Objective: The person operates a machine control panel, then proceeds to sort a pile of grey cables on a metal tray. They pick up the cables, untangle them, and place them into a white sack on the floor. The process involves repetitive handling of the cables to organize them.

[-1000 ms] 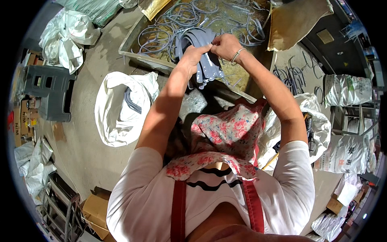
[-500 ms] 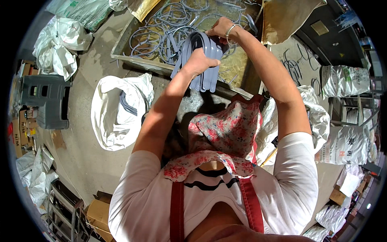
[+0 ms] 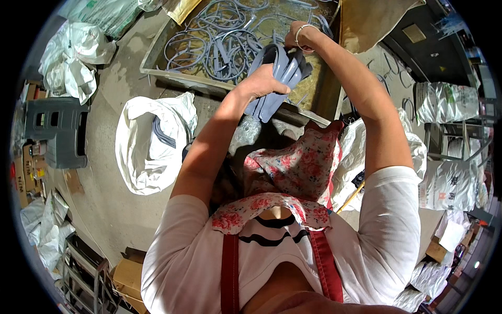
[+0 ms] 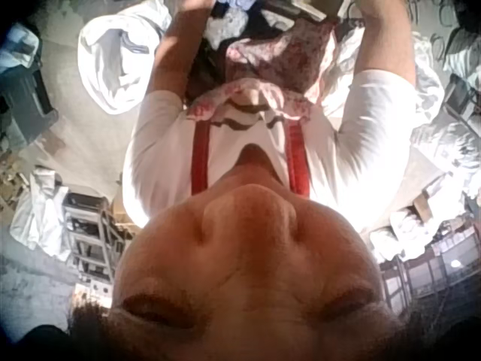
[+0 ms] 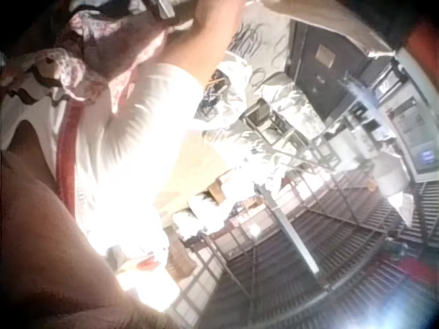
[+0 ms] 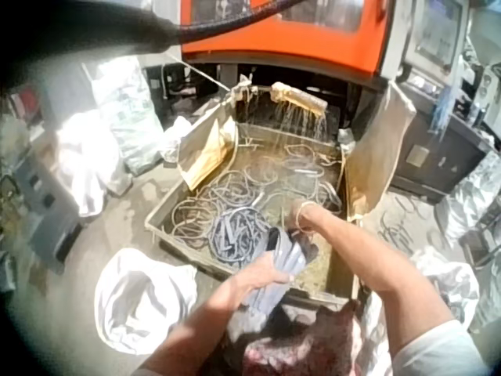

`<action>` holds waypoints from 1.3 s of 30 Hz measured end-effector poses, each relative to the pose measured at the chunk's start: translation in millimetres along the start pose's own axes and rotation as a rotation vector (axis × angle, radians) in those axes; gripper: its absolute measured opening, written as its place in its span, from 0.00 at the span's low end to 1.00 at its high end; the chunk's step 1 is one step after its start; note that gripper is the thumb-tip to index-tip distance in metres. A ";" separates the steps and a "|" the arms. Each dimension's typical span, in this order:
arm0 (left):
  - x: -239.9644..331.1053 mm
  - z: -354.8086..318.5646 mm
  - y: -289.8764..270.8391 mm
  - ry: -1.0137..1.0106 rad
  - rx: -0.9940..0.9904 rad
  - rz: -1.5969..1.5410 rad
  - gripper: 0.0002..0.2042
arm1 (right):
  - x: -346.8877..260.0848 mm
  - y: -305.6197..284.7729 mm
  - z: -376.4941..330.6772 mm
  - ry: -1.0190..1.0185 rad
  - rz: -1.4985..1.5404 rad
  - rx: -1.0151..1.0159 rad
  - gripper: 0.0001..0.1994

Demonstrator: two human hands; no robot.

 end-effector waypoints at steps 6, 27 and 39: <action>2.4 2.6 -2.8 -0.033 -0.057 -0.081 0.20 | 25.3 -1.4 0.2 0.202 0.164 0.098 0.13; 0.7 -6.7 -34.1 -0.102 0.168 -0.263 0.12 | 316.6 29.7 -230.7 0.730 0.239 0.600 0.16; -17.5 18.4 -36.4 -0.122 0.114 -0.577 0.12 | -5.5 65.2 -114.2 0.149 1.822 0.052 0.31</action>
Point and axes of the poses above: each hand's wrist, its own z-axis towards the middle knuckle, its own y-axis out of the palm, x = y × z, the point moved 4 cm from there along z, towards the middle knuckle, and after that the axes turned 11 degrees about z, right-handed, at the moved point
